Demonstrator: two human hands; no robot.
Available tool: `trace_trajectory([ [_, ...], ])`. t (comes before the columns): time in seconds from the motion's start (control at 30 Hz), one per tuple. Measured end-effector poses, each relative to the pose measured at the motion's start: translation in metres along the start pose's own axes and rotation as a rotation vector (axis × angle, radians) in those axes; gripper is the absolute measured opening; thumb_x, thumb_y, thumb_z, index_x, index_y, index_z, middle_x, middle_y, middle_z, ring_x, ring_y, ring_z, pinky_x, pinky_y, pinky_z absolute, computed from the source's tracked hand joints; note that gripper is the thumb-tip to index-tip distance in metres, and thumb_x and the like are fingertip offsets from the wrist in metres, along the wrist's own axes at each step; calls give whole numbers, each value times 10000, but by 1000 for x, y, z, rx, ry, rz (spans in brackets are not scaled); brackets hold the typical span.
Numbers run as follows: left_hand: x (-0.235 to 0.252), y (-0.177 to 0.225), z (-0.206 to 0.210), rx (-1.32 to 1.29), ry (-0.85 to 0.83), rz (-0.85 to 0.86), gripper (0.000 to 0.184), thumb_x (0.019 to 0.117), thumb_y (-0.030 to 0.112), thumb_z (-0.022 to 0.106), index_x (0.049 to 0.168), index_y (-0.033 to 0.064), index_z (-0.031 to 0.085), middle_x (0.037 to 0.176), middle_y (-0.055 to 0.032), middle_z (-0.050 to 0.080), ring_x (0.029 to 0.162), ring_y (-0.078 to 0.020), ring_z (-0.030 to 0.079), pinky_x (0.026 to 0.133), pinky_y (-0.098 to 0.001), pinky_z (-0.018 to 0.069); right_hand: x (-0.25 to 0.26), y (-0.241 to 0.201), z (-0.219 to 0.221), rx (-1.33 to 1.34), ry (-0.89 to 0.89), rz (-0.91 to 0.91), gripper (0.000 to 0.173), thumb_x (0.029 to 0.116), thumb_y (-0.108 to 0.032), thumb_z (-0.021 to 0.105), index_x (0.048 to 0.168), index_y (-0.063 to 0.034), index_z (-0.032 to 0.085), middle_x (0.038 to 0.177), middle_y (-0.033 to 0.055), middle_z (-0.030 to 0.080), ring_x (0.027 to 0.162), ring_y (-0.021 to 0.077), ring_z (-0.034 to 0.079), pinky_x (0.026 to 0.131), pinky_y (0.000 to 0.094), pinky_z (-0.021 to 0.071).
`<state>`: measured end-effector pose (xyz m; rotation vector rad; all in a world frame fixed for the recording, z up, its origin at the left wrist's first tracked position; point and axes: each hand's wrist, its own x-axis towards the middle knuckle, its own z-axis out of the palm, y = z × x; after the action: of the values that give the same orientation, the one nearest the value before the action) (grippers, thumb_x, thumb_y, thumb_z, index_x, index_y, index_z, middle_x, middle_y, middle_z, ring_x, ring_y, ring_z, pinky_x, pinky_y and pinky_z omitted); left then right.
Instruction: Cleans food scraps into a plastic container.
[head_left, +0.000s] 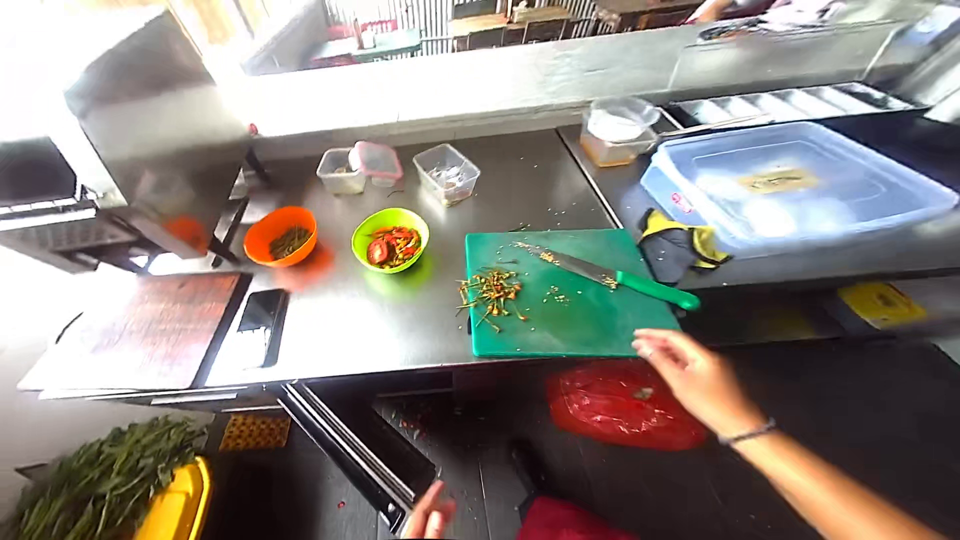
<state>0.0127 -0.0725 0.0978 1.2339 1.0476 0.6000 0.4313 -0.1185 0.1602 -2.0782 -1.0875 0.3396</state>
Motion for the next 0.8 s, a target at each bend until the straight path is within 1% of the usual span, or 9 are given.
trace_trajectory([
  [0.1, 35, 54, -24, 60, 206, 169, 476, 1065, 146, 401, 1439, -147, 423, 1330, -243, 620, 1215, -191, 626, 1035, -369, 508, 33, 21, -43, -22, 160, 51, 271, 1051, -107, 566, 1252, 47, 663, 1218, 258, 691, 1114, 380, 686, 975, 571, 536],
  [0.2, 79, 103, -25, 106, 338, 198, 528, 1035, 197, 455, 1481, -80, 403, 1414, -218, 562, 1263, -196, 580, 1030, -359, 490, 41, 43, -66, -18, 158, 86, 240, 1036, -73, 592, 1215, 57, 684, 1207, 275, 684, 1092, 402, 677, 962, 583, 527],
  [0.27, 124, 139, -8, 160, 324, 235, 531, 1029, 199, 480, 1477, -77, 411, 1410, -226, 568, 1252, -218, 591, 1030, -368, 490, 56, 68, -69, -50, 89, 51, 242, 1007, -94, 641, 1195, 44, 707, 1209, 278, 682, 1111, 430, 666, 964, 615, 520],
  [0.33, 184, 173, 15, 239, 222, 235, 520, 1054, 177, 475, 1506, -58, 373, 1443, -250, 535, 1292, -283, 569, 1069, -427, 471, 78, 86, -66, -99, -31, 16, 317, 979, -123, 690, 1241, 54, 690, 1258, 315, 653, 1191, 490, 621, 1026, 660, 470],
  [0.47, 316, 227, 58, 560, 139, 147, 553, 1099, 270, 493, 1552, -13, 350, 1496, -258, 504, 1369, -396, 511, 1130, -548, 408, 125, 97, -48, -250, -298, -6, 519, 947, -188, 746, 1392, 33, 597, 1390, 308, 585, 1321, 489, 539, 1131, 615, 406],
  [0.57, 416, 253, 80, 618, 145, 90, 607, 1109, 343, 440, 1554, -50, 313, 1463, -319, 499, 1325, -450, 525, 1094, -581, 423, 151, 104, -35, -271, -368, -10, 502, 938, -149, 743, 1392, 20, 610, 1343, 332, 583, 1259, 505, 564, 1074, 618, 450],
  [0.67, 501, 257, 91, 661, 255, 18, 618, 1099, 388, 456, 1476, -100, 420, 1351, -382, 540, 1220, -504, 565, 1033, -622, 444, 163, 96, -43, -247, -502, 52, 458, 918, -129, 740, 1321, 60, 630, 1316, 333, 574, 1206, 484, 594, 1026, 591, 492],
  [0.73, 538, 254, 103, 600, 309, -95, 645, 1104, 435, 414, 1431, -119, 444, 1353, -372, 540, 1191, -470, 601, 1002, -588, 491, 160, 93, -54, -184, -575, 123, 451, 924, -133, 722, 1301, 83, 605, 1275, 321, 600, 1146, 472, 630, 975, 605, 510],
  [0.8, 560, 252, 121, 506, 352, -152, 645, 1115, 435, 373, 1442, -120, 419, 1365, -357, 533, 1139, -428, 638, 955, -540, 535, 152, 100, -66, -80, -571, 171, 463, 926, -148, 719, 1299, 84, 575, 1107, 311, 683, 1006, 473, 687, 884, 638, 530],
])
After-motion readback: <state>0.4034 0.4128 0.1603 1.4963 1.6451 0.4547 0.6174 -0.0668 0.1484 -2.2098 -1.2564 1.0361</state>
